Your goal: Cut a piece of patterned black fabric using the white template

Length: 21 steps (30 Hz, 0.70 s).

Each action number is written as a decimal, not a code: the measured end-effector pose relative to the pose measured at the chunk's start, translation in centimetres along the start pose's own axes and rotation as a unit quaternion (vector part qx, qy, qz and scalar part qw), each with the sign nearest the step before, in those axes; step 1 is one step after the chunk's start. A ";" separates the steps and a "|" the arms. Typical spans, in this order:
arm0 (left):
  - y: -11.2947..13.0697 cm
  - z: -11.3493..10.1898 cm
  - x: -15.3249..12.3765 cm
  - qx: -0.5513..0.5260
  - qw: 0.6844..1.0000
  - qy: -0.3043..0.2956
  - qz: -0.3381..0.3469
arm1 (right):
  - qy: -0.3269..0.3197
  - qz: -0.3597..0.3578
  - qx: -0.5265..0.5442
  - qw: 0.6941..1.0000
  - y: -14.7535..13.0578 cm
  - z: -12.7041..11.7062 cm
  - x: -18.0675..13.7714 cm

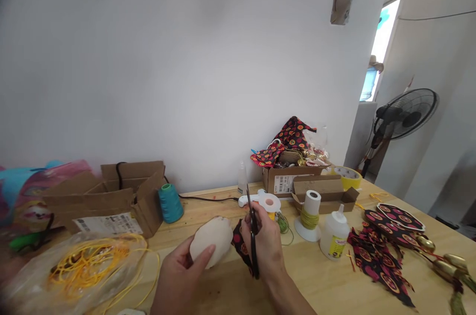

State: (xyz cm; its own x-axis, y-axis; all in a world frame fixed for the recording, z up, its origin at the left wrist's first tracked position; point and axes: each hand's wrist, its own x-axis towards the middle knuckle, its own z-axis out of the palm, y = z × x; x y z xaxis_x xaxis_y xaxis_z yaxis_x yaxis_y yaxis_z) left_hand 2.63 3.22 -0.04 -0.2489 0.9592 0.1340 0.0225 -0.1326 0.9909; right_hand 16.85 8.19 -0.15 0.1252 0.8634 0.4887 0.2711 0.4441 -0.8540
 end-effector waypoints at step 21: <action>-1.2 0.5 -0.2 0.112 0.994 -0.009 0.010 | -0.077 -0.066 -0.100 0.990 -0.2 0.1 -0.8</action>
State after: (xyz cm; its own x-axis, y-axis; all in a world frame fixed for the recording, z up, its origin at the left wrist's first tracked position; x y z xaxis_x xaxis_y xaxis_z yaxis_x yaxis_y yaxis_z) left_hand 3.14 3.29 -1.22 -0.2294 0.9614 0.1518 0.2431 -0.0944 0.9654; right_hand 16.63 7.39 -0.40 -0.0668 0.8343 0.5472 0.4615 0.5121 -0.7245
